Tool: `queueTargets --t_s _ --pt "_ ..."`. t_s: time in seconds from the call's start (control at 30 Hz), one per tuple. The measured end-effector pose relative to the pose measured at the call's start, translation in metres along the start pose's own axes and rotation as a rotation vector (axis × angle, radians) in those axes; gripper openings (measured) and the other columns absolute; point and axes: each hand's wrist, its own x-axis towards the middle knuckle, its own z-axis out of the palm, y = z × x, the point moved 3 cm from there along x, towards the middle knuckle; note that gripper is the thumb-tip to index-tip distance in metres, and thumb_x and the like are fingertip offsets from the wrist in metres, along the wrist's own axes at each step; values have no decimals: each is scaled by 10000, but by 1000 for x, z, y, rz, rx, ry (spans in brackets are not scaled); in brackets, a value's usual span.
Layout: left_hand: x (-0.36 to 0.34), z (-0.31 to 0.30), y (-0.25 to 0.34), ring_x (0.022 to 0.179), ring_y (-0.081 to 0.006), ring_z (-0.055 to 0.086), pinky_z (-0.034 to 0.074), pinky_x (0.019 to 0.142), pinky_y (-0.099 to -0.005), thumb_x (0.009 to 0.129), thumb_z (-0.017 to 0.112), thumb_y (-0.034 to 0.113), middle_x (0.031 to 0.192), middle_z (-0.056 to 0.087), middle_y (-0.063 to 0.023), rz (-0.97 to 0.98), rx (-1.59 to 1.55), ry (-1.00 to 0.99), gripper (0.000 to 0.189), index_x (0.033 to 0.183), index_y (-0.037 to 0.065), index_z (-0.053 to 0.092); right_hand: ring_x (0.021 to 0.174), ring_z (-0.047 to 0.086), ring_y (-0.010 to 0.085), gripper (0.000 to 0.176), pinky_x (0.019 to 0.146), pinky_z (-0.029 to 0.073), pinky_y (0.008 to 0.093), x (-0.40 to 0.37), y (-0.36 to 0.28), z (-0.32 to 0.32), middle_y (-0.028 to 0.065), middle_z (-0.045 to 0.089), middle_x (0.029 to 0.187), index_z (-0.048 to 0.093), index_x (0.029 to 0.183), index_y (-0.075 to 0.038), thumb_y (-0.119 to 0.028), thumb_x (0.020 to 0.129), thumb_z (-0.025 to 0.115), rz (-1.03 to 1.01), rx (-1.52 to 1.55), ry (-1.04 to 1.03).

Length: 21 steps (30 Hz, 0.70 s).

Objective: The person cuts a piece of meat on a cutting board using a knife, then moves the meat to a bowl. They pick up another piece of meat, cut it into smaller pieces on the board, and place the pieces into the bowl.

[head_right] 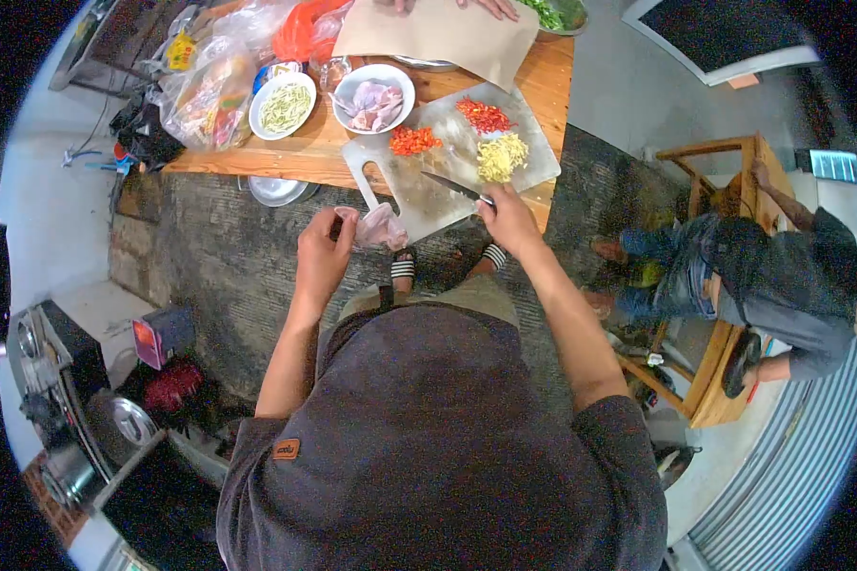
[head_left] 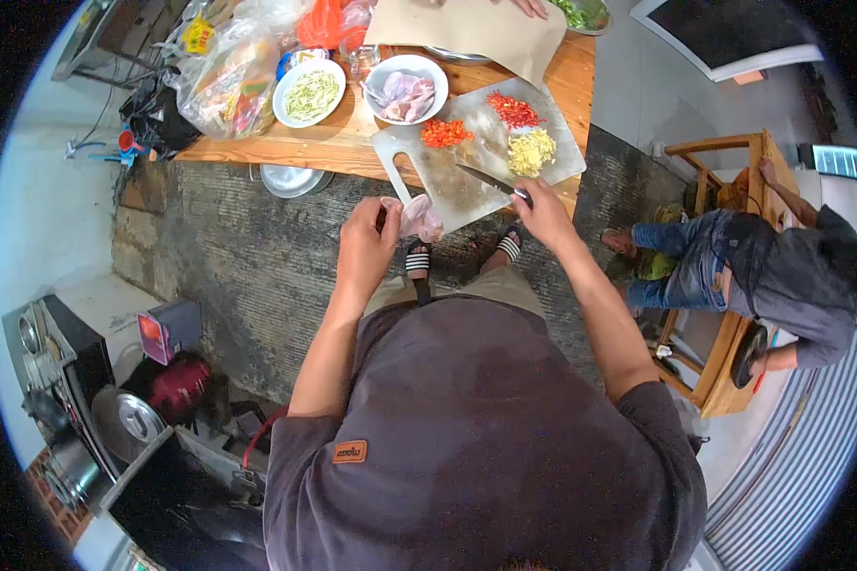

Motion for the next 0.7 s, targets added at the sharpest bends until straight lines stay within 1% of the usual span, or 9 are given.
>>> queueTargets --t_s 0.07,0.1,0.17,0.2,0.27,0.37,0.5,0.6,0.7 --pt "7 3 3 696 -328 613 482 661 -395 958 645 157 812 615 -201 32 14 -16 192 948 -34 642 1022 624 395 307 887 501 457 -21 -3 5 204 623 1070 611 1148 -2 -232 948 642 10 130 57" --pt "10 5 4 696 -328 613 482 661 -395 958 645 157 812 615 -201 45 9 -29 192 948 -34 642 1016 629 394 299 889 502 449 -31 3 16 205 631 1092 609 1138 1 -231 951 640 112 250 20" --pt "18 9 5 709 -364 606 476 665 -425 963 639 170 806 604 -220 46 32 -64 214 939 -43 627 1012 632 393 299 886 503 451 -48 -4 19 204 633 1096 606 1133 2 -234 954 638 129 203 35" --pt "22 12 4 709 -364 606 476 665 -425 963 639 170 806 604 -220 60 27 -75 214 939 -43 627 1008 634 392 298 883 504 452 -55 -8 21 203 635 1100 604 1128 4 -238 956 635 137 158 32" --pt "30 17 -1 715 -417 597 476 653 -436 947 667 205 818 622 -244 85 87 -99 258 901 -44 616 1005 635 392 304 874 504 454 -64 -13 23 201 639 1089 599 1128 7 -246 962 628 176 181 54" --pt "41 27 -4 726 -418 610 477 660 -451 946 664 207 809 613 -254 182 91 -92 275 880 -53 602 1000 636 394 292 865 505 456 -78 -22 26 205 641 1072 600 1122 -2 -248 967 624 226 187 91" --pt "50 39 -6 741 -426 619 480 672 -465 946 650 194 804 617 -260 164 142 -112 269 876 -61 600 972 634 401 277 848 498 465 -83 -33 29 209 638 1050 603 1105 -15 -255 969 621 245 231 70" --pt "58 54 -6 741 -433 618 476 674 -480 940 639 174 796 616 -264 215 136 -100 250 870 -64 602 957 630 403 273 840 492 472 -78 -38 32 210 637 1037 597 1076 -6 -257 971 617 234 252 54" --pt "65 78 4 792 -454 638 505 714 -516 930 602 163 818 641 -268 204 224 -139 238 827 -52 603 955 626 403 272 838 486 478 -72 -35 36 208 638 1028 592 1051 3 -257 974 611 248 269 30"
